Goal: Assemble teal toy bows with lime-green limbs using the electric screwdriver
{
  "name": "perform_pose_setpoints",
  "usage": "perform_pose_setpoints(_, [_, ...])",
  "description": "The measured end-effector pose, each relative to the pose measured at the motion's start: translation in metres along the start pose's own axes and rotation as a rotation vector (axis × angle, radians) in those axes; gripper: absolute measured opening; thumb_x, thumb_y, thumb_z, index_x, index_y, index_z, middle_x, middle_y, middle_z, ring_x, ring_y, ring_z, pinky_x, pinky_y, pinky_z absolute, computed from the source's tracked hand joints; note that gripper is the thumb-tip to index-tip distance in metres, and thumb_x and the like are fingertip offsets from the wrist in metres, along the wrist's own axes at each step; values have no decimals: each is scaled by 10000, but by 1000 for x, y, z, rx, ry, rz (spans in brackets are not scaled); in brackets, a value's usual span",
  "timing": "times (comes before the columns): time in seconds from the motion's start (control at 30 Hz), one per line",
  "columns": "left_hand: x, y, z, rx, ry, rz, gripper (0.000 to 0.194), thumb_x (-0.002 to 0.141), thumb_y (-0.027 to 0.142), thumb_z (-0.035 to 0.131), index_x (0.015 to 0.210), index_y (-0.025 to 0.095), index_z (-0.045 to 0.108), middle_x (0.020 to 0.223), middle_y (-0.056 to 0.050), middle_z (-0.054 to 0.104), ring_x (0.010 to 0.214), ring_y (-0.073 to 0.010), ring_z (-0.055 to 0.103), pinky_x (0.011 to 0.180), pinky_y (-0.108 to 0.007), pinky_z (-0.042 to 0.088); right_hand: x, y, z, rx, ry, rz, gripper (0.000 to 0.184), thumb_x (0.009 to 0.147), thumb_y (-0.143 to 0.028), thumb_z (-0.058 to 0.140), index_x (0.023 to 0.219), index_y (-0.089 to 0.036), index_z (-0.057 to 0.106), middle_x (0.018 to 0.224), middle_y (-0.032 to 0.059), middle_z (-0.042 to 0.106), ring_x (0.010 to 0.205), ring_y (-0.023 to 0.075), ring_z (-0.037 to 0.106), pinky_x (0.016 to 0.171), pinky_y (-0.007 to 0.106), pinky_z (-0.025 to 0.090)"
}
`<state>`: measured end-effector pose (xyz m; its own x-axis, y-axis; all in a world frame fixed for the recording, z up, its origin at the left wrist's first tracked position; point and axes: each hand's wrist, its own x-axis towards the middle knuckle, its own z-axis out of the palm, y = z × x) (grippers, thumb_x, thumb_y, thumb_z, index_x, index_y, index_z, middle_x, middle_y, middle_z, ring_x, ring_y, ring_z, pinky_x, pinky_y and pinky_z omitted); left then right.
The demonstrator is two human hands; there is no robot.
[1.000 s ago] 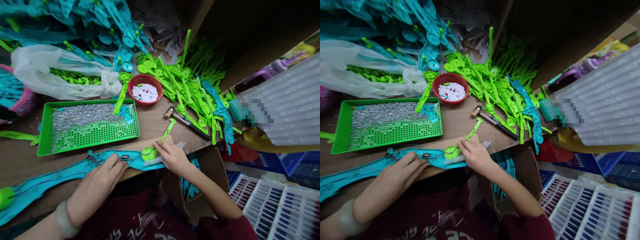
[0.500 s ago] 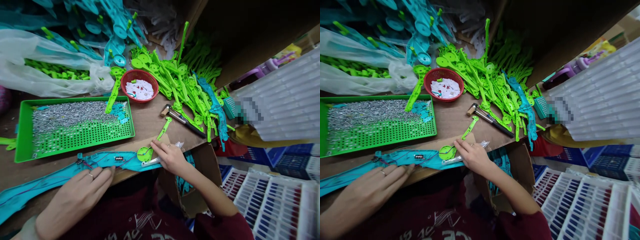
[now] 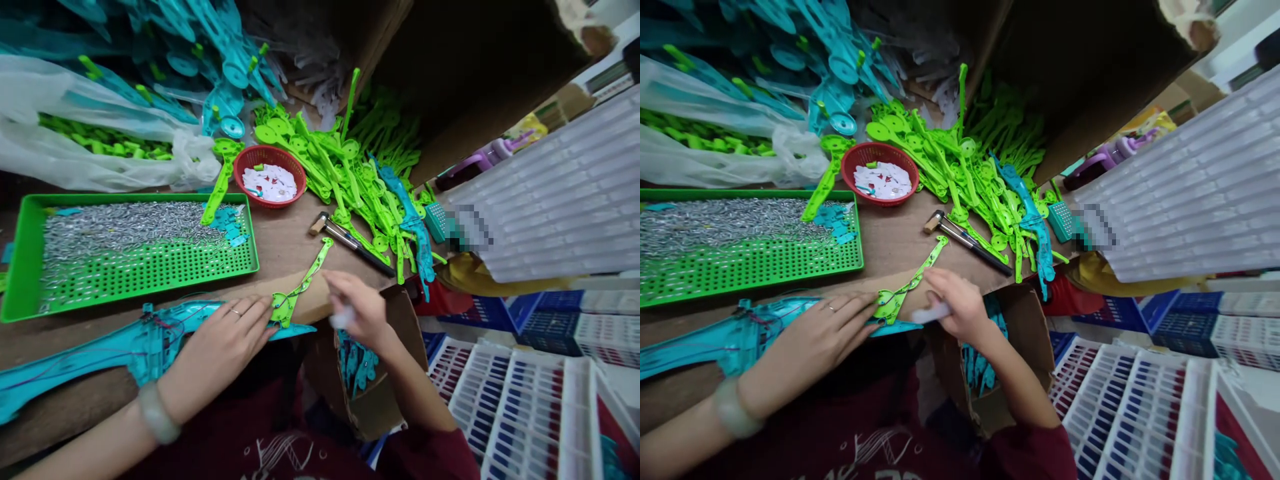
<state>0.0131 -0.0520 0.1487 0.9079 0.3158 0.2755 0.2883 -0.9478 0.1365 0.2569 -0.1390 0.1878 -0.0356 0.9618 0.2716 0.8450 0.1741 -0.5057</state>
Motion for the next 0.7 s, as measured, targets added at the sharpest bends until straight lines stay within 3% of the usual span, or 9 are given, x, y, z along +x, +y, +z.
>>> perform_pose_setpoints(0.07, [-1,1,0,2,-5,-8,375,1034,254,369,1177,63,659,1184,-168,659,1083,-309,591,911,-438,463,-2,-3,-6,92,327,114,294,957,-218,430,1182,-225,618,1038,86,701,973,217,667,851,392,535])
perform_pose_setpoints(0.13, [0,1,-3,6,-47,-17,364,1035,238,356,1127,94,678,1146,-155,661,1036,-300,605,869,-427,476,-4,1,-6,108,468,226,272,963,-272,400,1004,-206,661,931,81,658,914,227,641,821,410,521])
perform_pose_setpoints(0.23, [4,-2,-7,8,-116,-6,356,1032,219,351,1041,129,695,1068,-134,667,941,-279,624,803,-418,491,-5,11,-3,124,333,431,317,961,-377,434,818,-182,639,824,67,609,823,217,618,758,384,507])
perform_pose_setpoints(0.33, [4,-5,-7,-26,-114,9,399,1037,341,367,1120,103,676,1104,-159,664,965,-297,630,797,-429,507,-5,12,-5,382,172,695,254,907,-436,586,909,-183,591,631,-13,583,561,157,581,575,302,488])
perform_pose_setpoints(0.4, [1,-6,-4,-69,-114,-2,504,1018,464,385,1191,73,651,1165,-191,654,1020,-327,629,814,-447,515,-4,5,-5,646,165,799,317,839,-444,693,968,-201,534,593,-50,593,471,138,581,473,253,462])
perform_pose_setpoints(0.47, [-3,-5,-1,-99,-123,-13,533,1006,486,408,1238,62,634,1251,-212,634,1087,-350,621,847,-462,516,-2,-4,0,887,185,848,371,810,-453,726,967,-222,481,621,-53,628,472,147,632,412,221,457])
perform_pose_setpoints(0.53, [-4,-4,2,-110,-121,-24,500,1012,426,429,1314,62,591,1375,-217,578,1164,-354,602,897,-467,509,2,-10,12,1052,124,886,377,820,-469,709,944,-230,445,616,-49,649,458,155,653,356,195,444])
perform_pose_setpoints(0.7, [-2,-1,4,-80,-99,-22,585,1016,402,421,1445,5,435,1485,-232,479,1250,-353,568,980,-478,476,13,-4,45,1142,-54,949,393,818,-446,709,985,-216,439,630,-28,701,411,137,639,327,175,463])
